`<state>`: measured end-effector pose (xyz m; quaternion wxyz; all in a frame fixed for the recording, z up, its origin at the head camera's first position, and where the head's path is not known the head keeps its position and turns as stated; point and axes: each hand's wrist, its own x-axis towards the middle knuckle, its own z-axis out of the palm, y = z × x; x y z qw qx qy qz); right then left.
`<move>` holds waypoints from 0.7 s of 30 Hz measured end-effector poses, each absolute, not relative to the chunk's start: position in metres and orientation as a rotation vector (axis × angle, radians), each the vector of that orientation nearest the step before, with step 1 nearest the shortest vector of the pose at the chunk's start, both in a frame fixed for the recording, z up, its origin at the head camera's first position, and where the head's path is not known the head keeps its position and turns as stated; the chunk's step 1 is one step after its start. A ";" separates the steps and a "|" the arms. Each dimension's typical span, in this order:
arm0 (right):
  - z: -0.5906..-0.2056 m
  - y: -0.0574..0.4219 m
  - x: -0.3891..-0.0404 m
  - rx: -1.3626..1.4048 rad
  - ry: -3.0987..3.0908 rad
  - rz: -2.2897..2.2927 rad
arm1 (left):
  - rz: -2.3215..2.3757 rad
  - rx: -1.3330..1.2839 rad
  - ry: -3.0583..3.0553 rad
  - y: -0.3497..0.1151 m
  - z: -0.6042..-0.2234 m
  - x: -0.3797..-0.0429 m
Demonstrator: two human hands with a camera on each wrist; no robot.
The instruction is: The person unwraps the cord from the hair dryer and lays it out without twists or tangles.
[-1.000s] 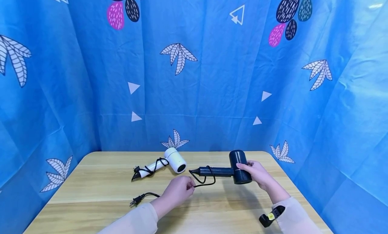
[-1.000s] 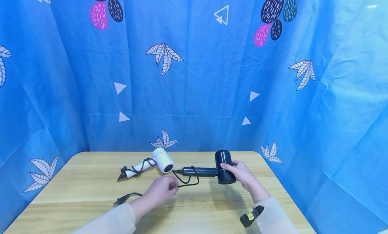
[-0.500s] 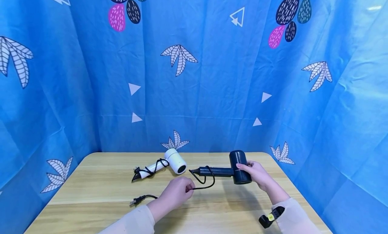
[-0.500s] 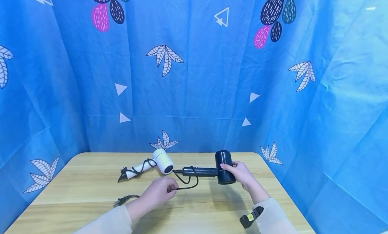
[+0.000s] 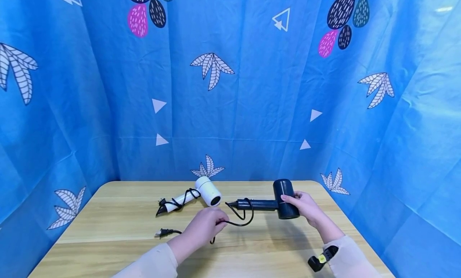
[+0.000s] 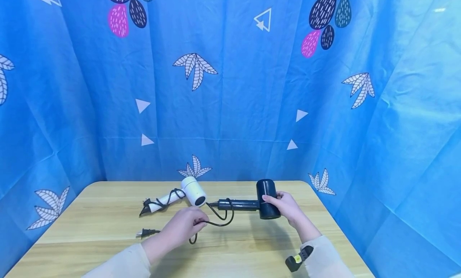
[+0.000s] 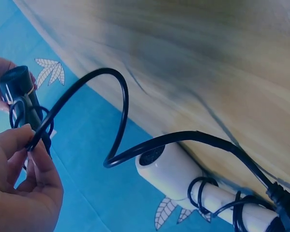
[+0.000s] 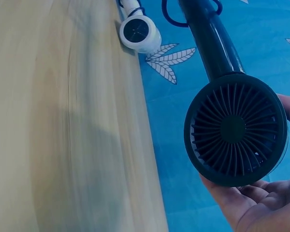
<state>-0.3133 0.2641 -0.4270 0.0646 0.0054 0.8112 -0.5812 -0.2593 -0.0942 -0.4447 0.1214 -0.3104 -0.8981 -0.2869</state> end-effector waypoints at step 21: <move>-0.429 0.265 -0.312 0.004 2.494 -1.686 | -0.900 -0.853 -2.502 -0.110 -0.425 -0.256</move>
